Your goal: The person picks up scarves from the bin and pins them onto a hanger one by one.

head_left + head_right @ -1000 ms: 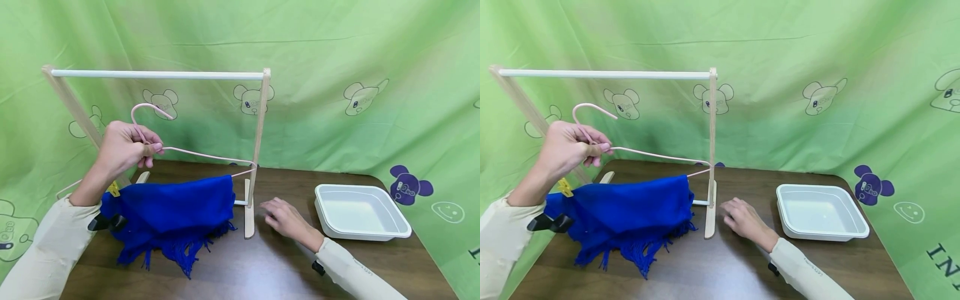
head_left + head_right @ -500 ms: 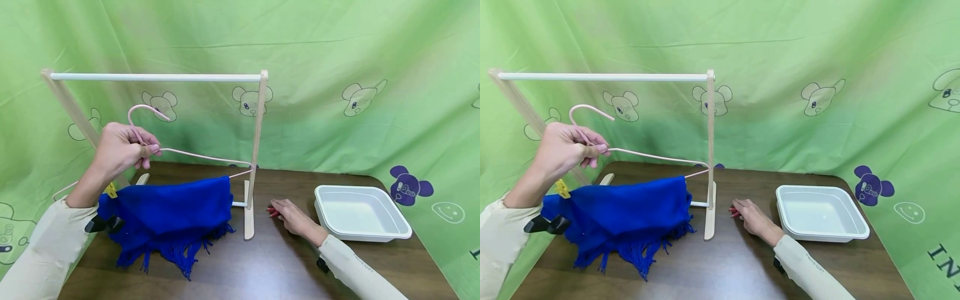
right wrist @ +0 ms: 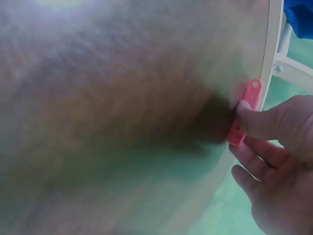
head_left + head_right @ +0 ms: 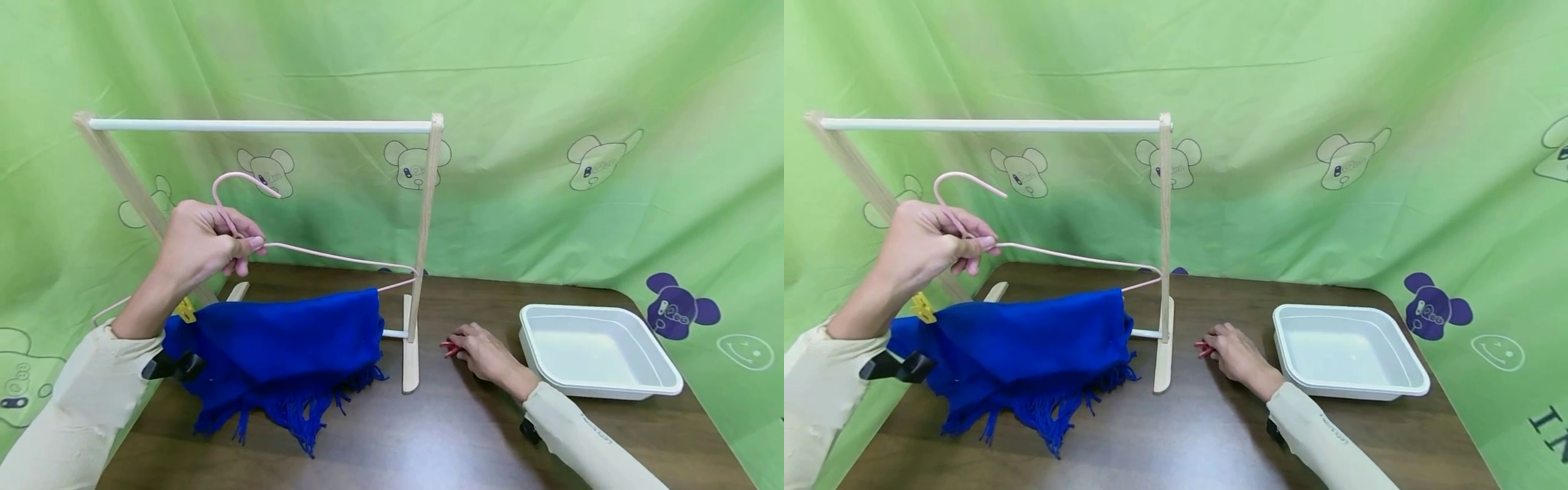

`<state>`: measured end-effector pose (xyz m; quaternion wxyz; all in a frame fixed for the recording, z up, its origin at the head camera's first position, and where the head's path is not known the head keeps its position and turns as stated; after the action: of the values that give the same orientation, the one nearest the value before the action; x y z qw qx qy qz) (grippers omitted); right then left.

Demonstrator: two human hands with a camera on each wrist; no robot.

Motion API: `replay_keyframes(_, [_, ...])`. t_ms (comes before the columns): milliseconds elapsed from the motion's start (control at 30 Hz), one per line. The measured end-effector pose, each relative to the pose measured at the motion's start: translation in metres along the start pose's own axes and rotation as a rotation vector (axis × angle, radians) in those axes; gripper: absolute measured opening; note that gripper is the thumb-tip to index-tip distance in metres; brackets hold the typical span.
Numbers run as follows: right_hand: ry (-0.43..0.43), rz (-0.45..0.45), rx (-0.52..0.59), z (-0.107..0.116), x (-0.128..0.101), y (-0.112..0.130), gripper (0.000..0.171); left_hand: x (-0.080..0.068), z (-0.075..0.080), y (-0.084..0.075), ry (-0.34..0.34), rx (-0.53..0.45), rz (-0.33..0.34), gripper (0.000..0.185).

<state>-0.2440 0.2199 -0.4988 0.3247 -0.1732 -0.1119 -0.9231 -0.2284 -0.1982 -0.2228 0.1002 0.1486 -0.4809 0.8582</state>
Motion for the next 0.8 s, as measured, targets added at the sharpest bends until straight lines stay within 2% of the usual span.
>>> replay_keyframes(200, [0.040,0.017,-0.048,0.001,0.002,-0.001,0.037,0.000,-0.002,0.001,0.010,-0.012,0.006,0.010])
replay_keyframes(433, [0.024,0.034,-0.032,0.001,0.003,0.000,0.034,0.004,-0.007,-0.002,0.022,0.012,-0.012,0.008])
replay_keyframes(633, [0.024,0.082,-0.063,0.000,0.005,0.004,0.024,0.007,-0.012,-0.004,0.033,0.005,-0.004,0.009])
replay_keyframes(800, [0.058,0.087,-0.081,0.003,0.006,0.005,0.030,0.007,-0.015,-0.003,0.037,-0.010,0.000,0.007])
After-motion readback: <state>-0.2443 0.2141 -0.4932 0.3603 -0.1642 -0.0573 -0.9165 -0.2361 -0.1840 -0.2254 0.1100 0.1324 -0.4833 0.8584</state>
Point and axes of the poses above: each hand's wrist, its own x-axis towards the middle knuckle, its own z-axis out of the back of the hand, y = z × x, the point moved 4 cm from there along x, towards the middle knuckle, and after that the axes turned 7 degrees about -y, right-handed, at the moved point
